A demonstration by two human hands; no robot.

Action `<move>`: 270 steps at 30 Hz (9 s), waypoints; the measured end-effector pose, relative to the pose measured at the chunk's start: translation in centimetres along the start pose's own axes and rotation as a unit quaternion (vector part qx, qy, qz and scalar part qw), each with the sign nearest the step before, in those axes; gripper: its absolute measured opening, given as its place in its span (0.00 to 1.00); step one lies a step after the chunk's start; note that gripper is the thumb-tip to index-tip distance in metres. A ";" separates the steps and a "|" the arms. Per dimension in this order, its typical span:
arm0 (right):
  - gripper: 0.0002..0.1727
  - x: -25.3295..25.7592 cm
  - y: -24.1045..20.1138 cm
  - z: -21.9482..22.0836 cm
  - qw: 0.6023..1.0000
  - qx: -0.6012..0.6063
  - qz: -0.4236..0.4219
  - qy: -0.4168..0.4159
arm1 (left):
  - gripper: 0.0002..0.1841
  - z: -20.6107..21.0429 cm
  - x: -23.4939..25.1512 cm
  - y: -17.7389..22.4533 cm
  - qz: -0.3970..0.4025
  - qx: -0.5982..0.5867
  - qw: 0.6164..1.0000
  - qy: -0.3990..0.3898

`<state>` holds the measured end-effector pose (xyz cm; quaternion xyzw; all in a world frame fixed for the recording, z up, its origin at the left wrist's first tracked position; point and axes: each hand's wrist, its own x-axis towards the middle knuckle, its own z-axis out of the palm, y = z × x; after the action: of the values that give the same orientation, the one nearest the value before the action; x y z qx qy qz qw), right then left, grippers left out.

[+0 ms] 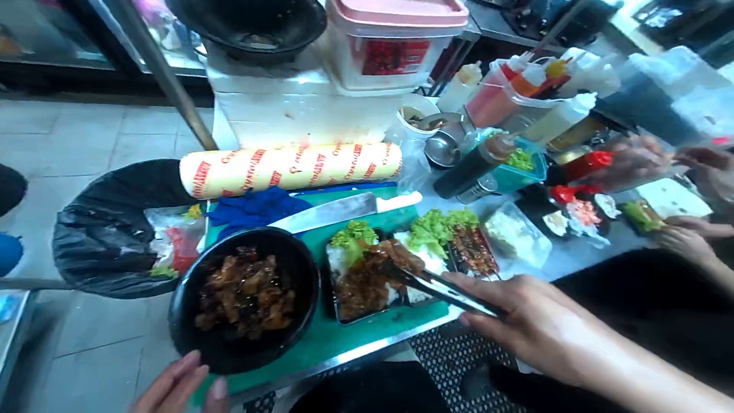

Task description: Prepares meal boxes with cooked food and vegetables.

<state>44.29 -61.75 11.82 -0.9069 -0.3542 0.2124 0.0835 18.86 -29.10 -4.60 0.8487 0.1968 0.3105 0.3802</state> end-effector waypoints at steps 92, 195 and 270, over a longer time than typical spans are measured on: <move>0.23 -0.6 13.2 -1.1 0.983 -0.153 0.003 -0.099 | 0.12 28.3 19.0 15.5 0.146 0.171 0.813 -0.537; 0.30 4.4 -7.3 2.3 0.967 0.179 0.125 -0.134 | 0.08 -2.1 -1.7 -4.8 -0.013 -0.009 0.999 0.038; 0.21 -0.9 6.3 -1.1 0.965 -0.208 0.131 -0.092 | 0.11 11.4 3.1 9.6 0.084 0.069 0.989 -0.096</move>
<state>47.99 -66.98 11.18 -0.9194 -0.2743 0.2259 -0.1687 29.78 -39.42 -2.01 0.9122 0.1087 0.2443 0.3104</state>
